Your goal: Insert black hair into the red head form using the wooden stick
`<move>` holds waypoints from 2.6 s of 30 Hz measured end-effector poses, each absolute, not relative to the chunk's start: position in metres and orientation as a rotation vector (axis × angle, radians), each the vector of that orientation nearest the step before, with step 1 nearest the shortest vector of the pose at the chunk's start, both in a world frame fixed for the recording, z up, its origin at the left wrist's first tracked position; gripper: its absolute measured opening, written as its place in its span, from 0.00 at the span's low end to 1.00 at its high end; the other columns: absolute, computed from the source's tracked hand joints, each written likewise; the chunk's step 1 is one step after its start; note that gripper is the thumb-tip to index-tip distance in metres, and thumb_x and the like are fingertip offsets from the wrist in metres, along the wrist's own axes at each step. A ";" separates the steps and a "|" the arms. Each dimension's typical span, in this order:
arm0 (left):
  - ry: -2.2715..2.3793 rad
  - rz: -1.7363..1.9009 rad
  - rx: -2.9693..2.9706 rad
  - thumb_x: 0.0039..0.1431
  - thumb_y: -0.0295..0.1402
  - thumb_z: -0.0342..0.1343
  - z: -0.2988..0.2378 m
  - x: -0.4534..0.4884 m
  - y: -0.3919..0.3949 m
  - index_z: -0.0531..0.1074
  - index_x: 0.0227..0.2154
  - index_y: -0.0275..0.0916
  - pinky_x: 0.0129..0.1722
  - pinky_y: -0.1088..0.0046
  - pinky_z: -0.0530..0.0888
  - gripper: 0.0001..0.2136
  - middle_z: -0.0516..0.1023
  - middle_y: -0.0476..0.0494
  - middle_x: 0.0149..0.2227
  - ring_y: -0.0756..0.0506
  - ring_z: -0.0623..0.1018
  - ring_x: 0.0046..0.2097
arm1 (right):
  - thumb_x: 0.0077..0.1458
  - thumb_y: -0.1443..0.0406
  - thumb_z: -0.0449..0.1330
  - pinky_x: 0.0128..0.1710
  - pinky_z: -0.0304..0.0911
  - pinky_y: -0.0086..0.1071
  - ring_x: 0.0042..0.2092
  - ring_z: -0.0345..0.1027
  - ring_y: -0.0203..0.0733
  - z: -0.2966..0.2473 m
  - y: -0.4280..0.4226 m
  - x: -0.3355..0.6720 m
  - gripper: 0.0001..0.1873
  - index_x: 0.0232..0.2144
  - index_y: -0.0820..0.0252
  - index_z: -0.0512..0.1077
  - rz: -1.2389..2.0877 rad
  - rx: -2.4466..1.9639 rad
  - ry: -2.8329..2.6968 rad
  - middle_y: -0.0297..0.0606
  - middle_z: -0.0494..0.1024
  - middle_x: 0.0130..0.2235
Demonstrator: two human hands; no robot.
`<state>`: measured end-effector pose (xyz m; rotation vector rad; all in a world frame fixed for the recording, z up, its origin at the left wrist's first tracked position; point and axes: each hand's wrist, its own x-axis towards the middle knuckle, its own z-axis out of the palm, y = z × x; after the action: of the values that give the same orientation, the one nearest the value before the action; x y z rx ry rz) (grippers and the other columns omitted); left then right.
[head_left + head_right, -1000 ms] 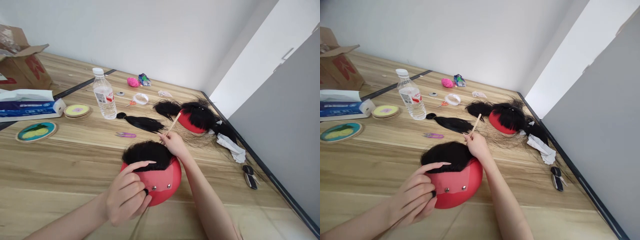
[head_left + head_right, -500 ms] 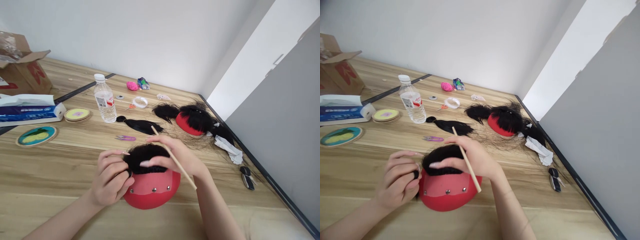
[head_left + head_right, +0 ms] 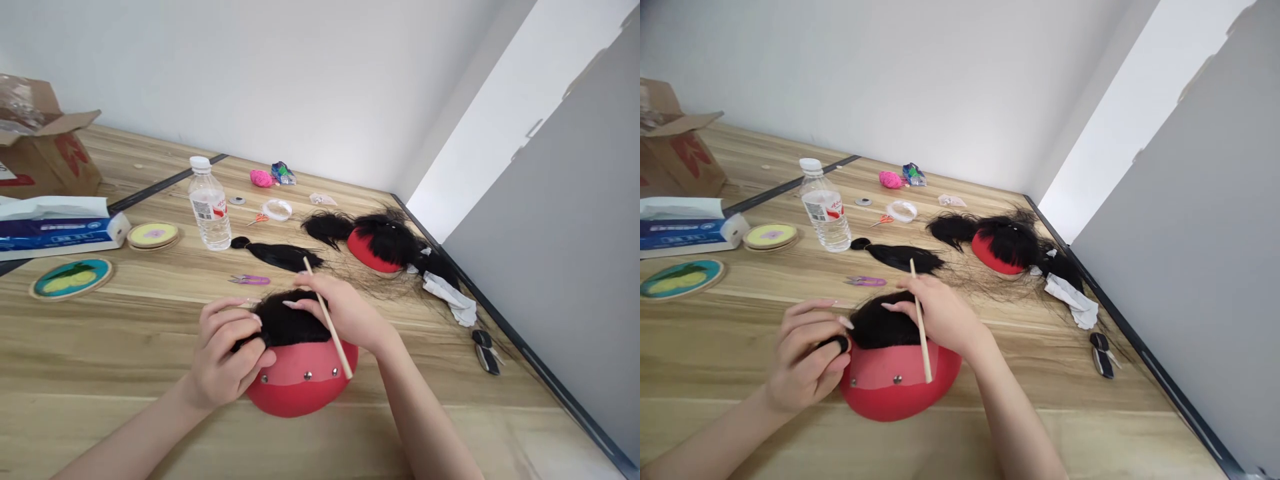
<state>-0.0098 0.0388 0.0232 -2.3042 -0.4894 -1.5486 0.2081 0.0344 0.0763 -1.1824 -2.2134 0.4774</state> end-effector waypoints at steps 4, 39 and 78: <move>-0.573 -1.597 -2.394 0.66 0.27 0.48 0.023 -0.007 0.042 0.67 0.30 0.38 0.54 0.45 0.74 0.08 0.76 0.41 0.41 0.39 0.77 0.50 | 0.64 0.63 0.59 0.61 0.63 0.41 0.61 0.66 0.45 0.086 0.022 0.206 0.17 0.54 0.55 0.72 0.182 -0.978 -2.209 0.41 0.78 0.55; -0.669 -1.679 -2.411 0.67 0.26 0.47 0.019 -0.004 0.042 0.69 0.32 0.38 0.60 0.55 0.70 0.09 0.68 0.42 0.48 0.39 0.68 0.60 | 0.68 0.70 0.50 0.61 0.64 0.39 0.56 0.70 0.44 0.089 0.005 0.187 0.14 0.47 0.64 0.76 -0.194 -0.758 -2.378 0.40 0.81 0.50; -1.308 -2.621 -2.950 0.68 0.42 0.50 0.014 -0.002 0.043 0.71 0.27 0.39 0.48 0.67 0.77 0.17 0.69 0.37 0.50 0.38 0.68 0.59 | 0.68 0.64 0.52 0.52 0.68 0.40 0.52 0.72 0.47 0.097 -0.002 0.182 0.18 0.56 0.65 0.68 0.227 -1.044 -2.391 0.49 0.80 0.49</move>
<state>-0.0018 0.0434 0.0143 -2.9501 -1.3075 -2.6207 0.1821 -0.0016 0.0966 -1.0440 -2.3909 0.2274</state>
